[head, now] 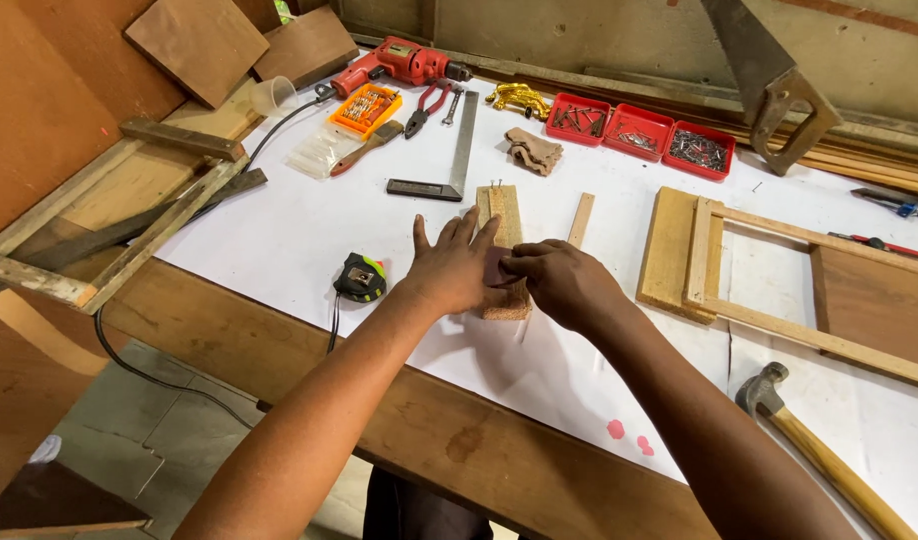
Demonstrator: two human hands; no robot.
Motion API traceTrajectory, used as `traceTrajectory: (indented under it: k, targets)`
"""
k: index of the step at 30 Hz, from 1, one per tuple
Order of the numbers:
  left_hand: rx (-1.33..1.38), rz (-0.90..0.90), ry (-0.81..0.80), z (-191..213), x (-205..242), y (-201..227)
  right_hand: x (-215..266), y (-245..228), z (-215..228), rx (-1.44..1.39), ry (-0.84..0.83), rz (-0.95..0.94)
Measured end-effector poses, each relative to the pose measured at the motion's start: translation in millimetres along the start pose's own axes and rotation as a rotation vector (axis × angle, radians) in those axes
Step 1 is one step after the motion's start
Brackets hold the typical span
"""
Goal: The person sorts through a pile of thin wood strips on the workbench, then sands a small wooden block by hand. They fit strips into a wooden frame, position a strip across it, and hammer nails to attach the strip to the frame.
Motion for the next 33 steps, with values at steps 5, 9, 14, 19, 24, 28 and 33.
traceTrajectory:
  k: [5, 9, 14, 19, 24, 28, 33]
  targets:
    - [-0.001, -0.016, -0.006, 0.0, -5.6, -4.4, -31.5, 11.1, -4.2, -0.029, -0.021, -0.044]
    - [0.051, -0.013, -0.033, 4.7, -4.8, -3.7, -60.8, 35.9, -26.2, -0.027, -0.021, -0.043]
    - [0.046, -0.022, -0.043, 1.9, -6.3, -5.4, -86.8, 50.7, -33.3, -0.016, 0.052, 0.023]
    - [0.052, 0.001, -0.054, 3.4, -4.9, -3.5, -92.7, 41.6, -23.9, -0.035, 0.052, -0.024]
    - [0.018, 0.016, -0.043, 2.2, -3.0, -1.3, -77.7, 36.0, -26.3, 0.028, 0.064, -0.014]
    - [0.02, 0.03, -0.013, -4.1, -1.6, -0.6, -42.9, 13.2, -11.7, 0.067, 0.066, 0.013]
    - [-0.016, 0.04, 0.024, -4.6, -1.2, -1.2, 0.6, -8.7, 3.8, 0.036, 0.003, 0.0]
Point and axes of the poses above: each hand's wrist, its own x-axis away from the middle knuckle, its own z-axis out of the back of the hand, y = z × x, the point moved 4 cm from there along -x, towards the middle knuckle, and after that the axes turned 7 degrees about y, right-handed, at the moved point
